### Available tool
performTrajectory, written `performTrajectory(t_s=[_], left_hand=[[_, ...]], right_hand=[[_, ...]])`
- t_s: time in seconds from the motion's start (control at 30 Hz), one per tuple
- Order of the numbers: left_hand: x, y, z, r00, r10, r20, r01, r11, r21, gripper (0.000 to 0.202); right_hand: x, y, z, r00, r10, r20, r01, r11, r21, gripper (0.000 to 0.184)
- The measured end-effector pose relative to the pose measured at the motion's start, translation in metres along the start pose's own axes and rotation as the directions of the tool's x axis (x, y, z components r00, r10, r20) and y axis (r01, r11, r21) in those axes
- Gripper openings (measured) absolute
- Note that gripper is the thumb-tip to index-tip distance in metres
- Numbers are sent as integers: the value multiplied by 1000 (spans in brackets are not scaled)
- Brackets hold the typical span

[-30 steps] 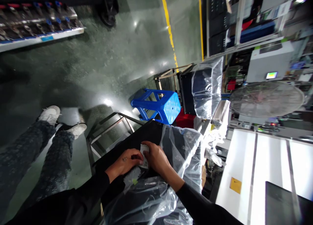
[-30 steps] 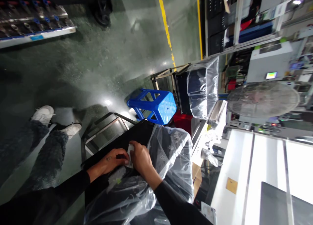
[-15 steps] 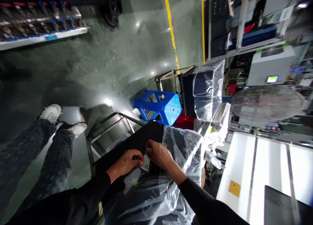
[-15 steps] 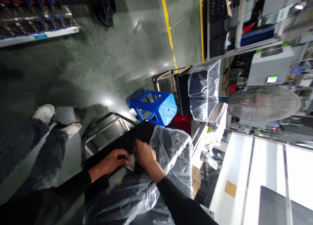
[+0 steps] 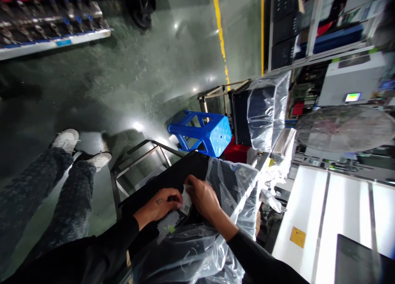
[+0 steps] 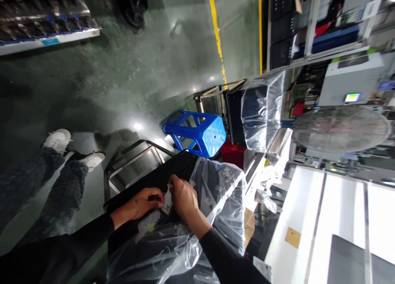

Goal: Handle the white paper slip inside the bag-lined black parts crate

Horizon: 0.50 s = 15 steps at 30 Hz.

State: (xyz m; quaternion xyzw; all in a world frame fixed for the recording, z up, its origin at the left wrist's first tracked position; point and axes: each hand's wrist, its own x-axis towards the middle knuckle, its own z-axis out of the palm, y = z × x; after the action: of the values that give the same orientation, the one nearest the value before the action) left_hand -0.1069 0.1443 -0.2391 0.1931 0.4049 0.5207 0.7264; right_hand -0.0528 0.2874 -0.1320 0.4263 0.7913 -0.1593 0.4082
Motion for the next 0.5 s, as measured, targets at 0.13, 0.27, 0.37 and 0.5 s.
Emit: performTrajectory(t_s=[0.13, 0.27, 0.37, 0.5], left_hand=[[0, -5, -9, 997, -31, 68, 28, 999, 45, 15], [3, -4, -22, 992, -17, 124, 1, 992, 126, 12], [5, -2, -25, 992, -13, 129, -8, 987, 159, 12], [7, -4, -20, 995, -37, 95, 18, 981, 195, 13]], right_hand=[[-2, 1, -2, 1000, 12, 18, -12, 1000, 9, 16], [1, 3, -5, 998, 5, 70, -8, 999, 43, 10], [6, 6, -6, 991, -15, 131, 3, 996, 86, 24], [10, 11, -5, 980, -94, 173, 64, 983, 174, 52]])
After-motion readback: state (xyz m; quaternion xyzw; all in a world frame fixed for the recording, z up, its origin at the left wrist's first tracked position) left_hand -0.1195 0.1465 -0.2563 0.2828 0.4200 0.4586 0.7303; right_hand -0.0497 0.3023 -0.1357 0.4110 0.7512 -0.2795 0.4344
